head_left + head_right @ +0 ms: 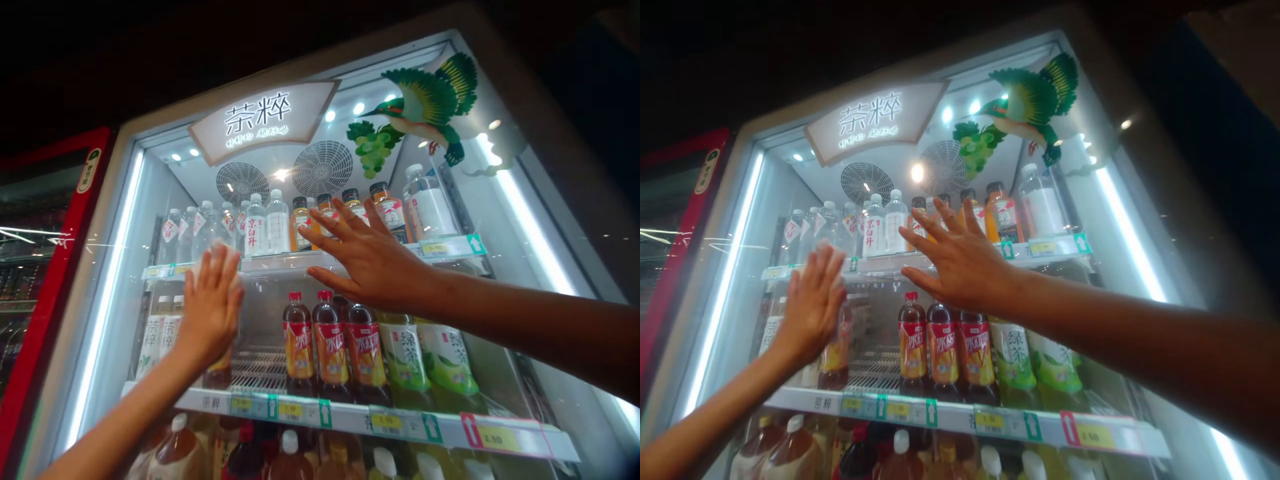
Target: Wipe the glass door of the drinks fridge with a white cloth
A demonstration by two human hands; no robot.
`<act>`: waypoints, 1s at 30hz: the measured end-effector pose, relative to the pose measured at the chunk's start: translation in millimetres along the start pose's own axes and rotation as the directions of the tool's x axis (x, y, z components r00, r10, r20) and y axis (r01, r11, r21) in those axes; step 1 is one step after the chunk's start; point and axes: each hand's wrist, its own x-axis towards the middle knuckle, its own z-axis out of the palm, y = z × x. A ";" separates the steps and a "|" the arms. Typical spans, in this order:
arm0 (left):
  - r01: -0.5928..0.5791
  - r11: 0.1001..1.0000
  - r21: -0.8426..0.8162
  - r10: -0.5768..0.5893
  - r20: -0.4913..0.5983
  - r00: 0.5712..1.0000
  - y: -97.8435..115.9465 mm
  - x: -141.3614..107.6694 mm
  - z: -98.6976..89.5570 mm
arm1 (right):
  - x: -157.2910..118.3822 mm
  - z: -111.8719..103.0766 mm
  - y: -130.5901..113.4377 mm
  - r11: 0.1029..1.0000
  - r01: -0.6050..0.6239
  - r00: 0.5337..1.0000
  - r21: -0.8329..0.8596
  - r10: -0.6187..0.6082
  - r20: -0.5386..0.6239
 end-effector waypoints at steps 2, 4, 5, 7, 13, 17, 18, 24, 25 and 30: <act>0.223 0.975 -0.023 -0.224 -0.031 0.974 -10.7 0.7 -1.9 | -3.6 2.1 -14.0 0.999 -0.032 0.999 0.031 0.032 -0.018; 0.212 0.977 -0.011 -0.213 -0.050 0.976 -2.0 -23.0 4.1 | -11.1 6.7 -35.8 0.994 -0.093 0.994 0.057 0.096 -0.044; 0.120 0.993 0.008 -0.119 -0.045 0.992 6.8 -44.0 7.9 | -17.5 10.0 -49.7 0.989 -0.132 0.989 0.070 0.136 -0.055; -0.167 0.985 0.047 0.165 0.053 0.985 21.8 -90.1 11.5 | -35.7 18.8 -82.5 0.974 -0.207 0.974 0.093 0.214 -0.074; 0.022 0.999 0.050 -0.024 0.030 0.999 -9.4 -110.8 -0.2 | -86.9 55.2 -171.7 0.948 -0.311 0.942 0.061 0.316 -0.110; 0.031 0.999 0.026 -0.033 0.053 0.998 -12.8 -144.6 8.4 | -102.4 73.0 -200.3 0.919 -0.395 0.912 0.002 0.392 -0.119; -0.027 0.999 0.030 0.024 0.083 0.996 -9.9 -164.4 9.0 | -106.9 76.0 -206.6 0.914 -0.406 0.908 -0.002 0.403 -0.115; -0.068 0.997 0.038 0.063 0.133 0.989 -42.9 -182.5 -7.5 | -127.4 87.5 -236.8 0.868 -0.495 0.865 -0.043 0.488 -0.114; 0.014 0.999 0.034 -0.018 0.109 0.994 -53.1 -171.8 -8.5 | -128.3 88.6 -239.6 0.864 -0.500 0.864 -0.061 0.493 -0.106; -0.050 0.998 -0.046 0.057 0.148 0.987 -69.4 -207.5 -1.0 | -131.3 95.0 -257.0 0.822 -0.560 0.828 -0.103 0.553 -0.089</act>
